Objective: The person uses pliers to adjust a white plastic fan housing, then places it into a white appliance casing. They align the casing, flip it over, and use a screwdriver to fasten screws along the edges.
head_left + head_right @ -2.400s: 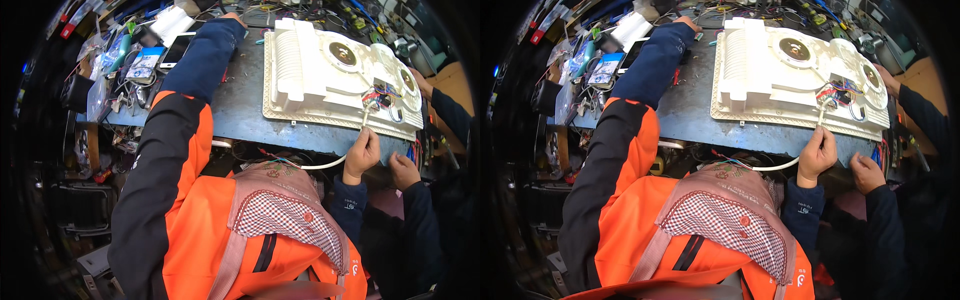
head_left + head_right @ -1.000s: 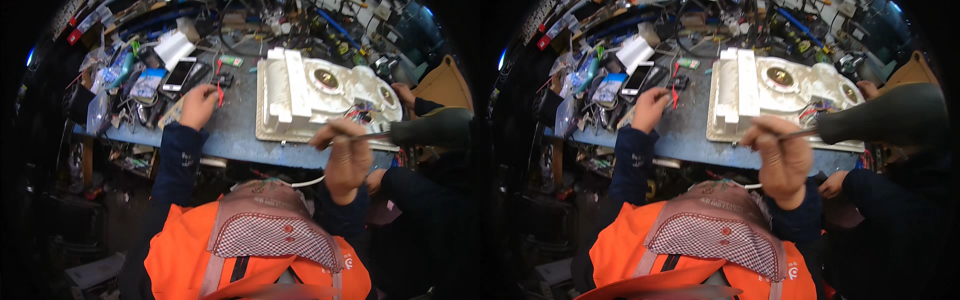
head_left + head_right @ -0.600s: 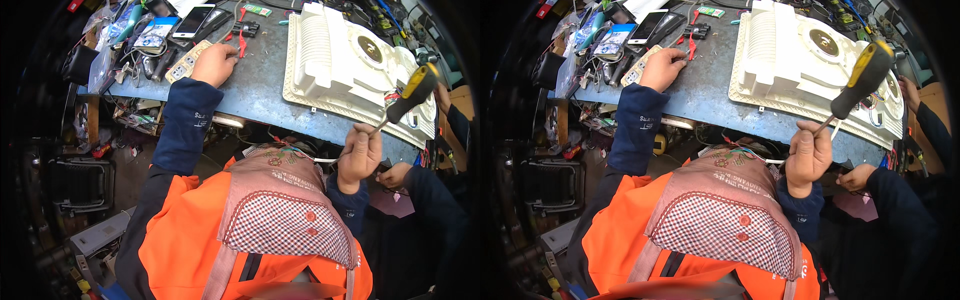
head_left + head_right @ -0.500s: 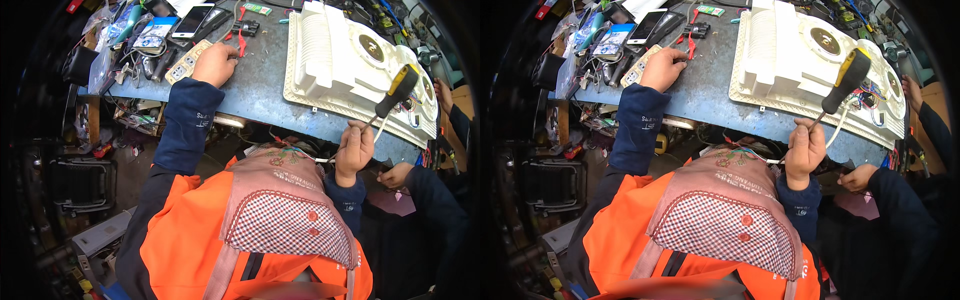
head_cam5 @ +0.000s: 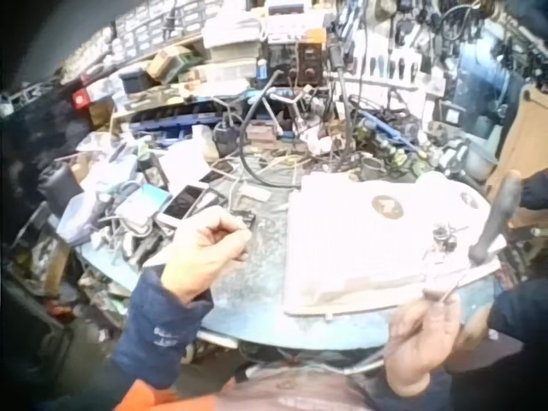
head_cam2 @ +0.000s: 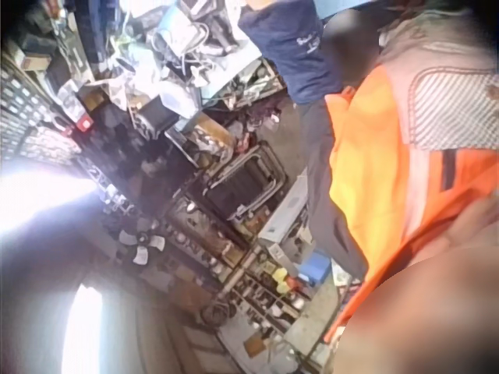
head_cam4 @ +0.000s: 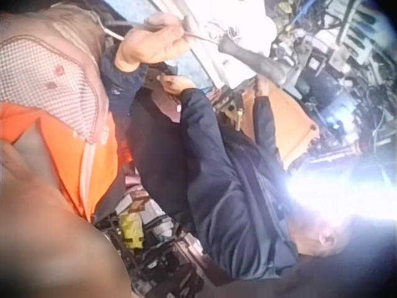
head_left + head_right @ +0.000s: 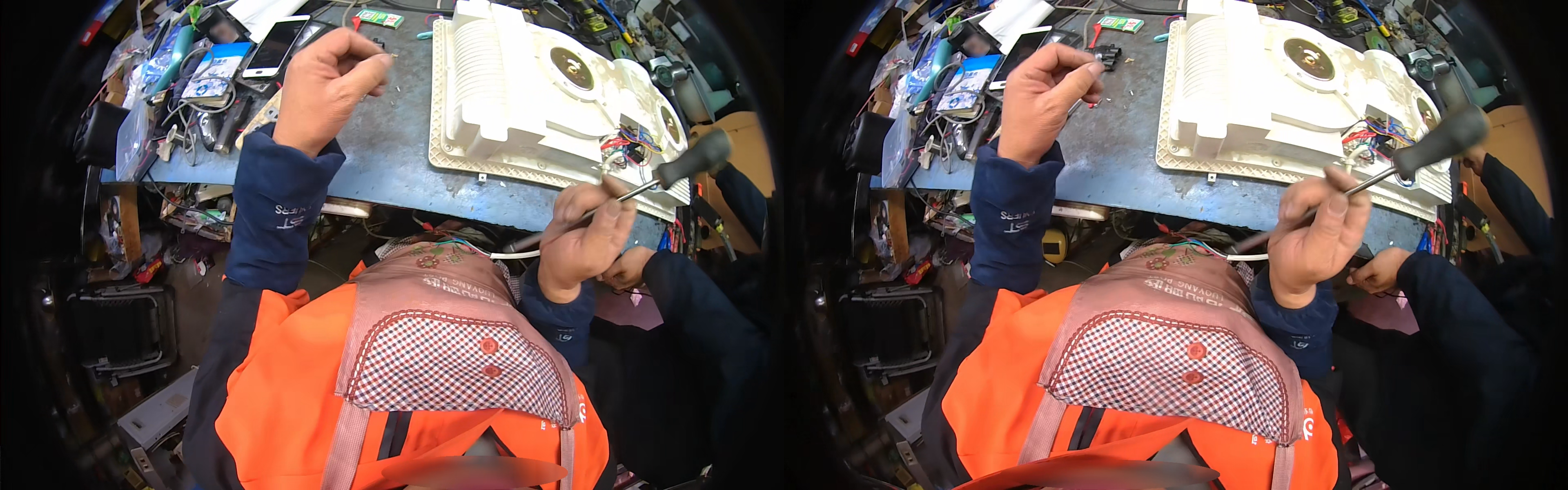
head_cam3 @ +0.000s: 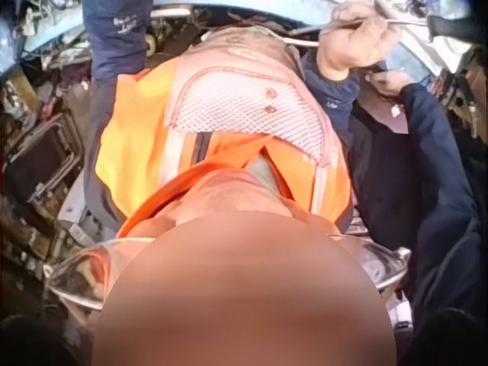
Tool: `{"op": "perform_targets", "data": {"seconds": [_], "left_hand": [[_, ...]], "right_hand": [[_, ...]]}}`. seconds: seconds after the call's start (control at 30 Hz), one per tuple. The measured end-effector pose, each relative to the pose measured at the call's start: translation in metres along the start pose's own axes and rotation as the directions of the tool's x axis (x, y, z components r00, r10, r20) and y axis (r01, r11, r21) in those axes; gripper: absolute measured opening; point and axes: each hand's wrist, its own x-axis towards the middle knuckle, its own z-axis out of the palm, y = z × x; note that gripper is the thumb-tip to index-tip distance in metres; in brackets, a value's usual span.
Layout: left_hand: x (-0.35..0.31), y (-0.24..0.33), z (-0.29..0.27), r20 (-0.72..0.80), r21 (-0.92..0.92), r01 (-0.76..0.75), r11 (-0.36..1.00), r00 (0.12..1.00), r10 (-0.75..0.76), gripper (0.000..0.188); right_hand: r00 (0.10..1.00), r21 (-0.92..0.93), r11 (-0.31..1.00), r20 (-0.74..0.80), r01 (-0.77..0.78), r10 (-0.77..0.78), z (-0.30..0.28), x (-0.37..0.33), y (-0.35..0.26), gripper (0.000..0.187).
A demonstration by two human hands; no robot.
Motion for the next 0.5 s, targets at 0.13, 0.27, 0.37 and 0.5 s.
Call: {"op": "perform_targets", "data": {"seconds": [0.13,0.27,0.37,0.5], "left_hand": [[0.031,0.025,0.007,0.271,-0.122,-0.099,0.988,0.954,0.129,0.012],[0.050,0.023,0.015,0.294,-0.198,-0.182,0.963,0.926,0.235,0.017],[0.062,0.015,0.017,0.301,-0.203,-0.292,0.935,0.889,0.344,0.018],[0.064,0.007,0.023,0.241,-0.313,-0.256,0.915,0.910,0.337,0.016]], "right_hand": [[0.982,-0.007,1.000,0.186,-0.017,0.018,0.039,0.059,-0.038,0.023],[0.947,0.006,0.989,0.286,0.149,-0.144,0.069,0.106,-0.033,0.016],[0.910,0.035,0.976,0.356,0.214,-0.212,0.079,0.133,-0.028,0.015],[0.905,0.070,0.980,0.377,0.187,-0.199,0.093,0.146,-0.017,0.013]]}}
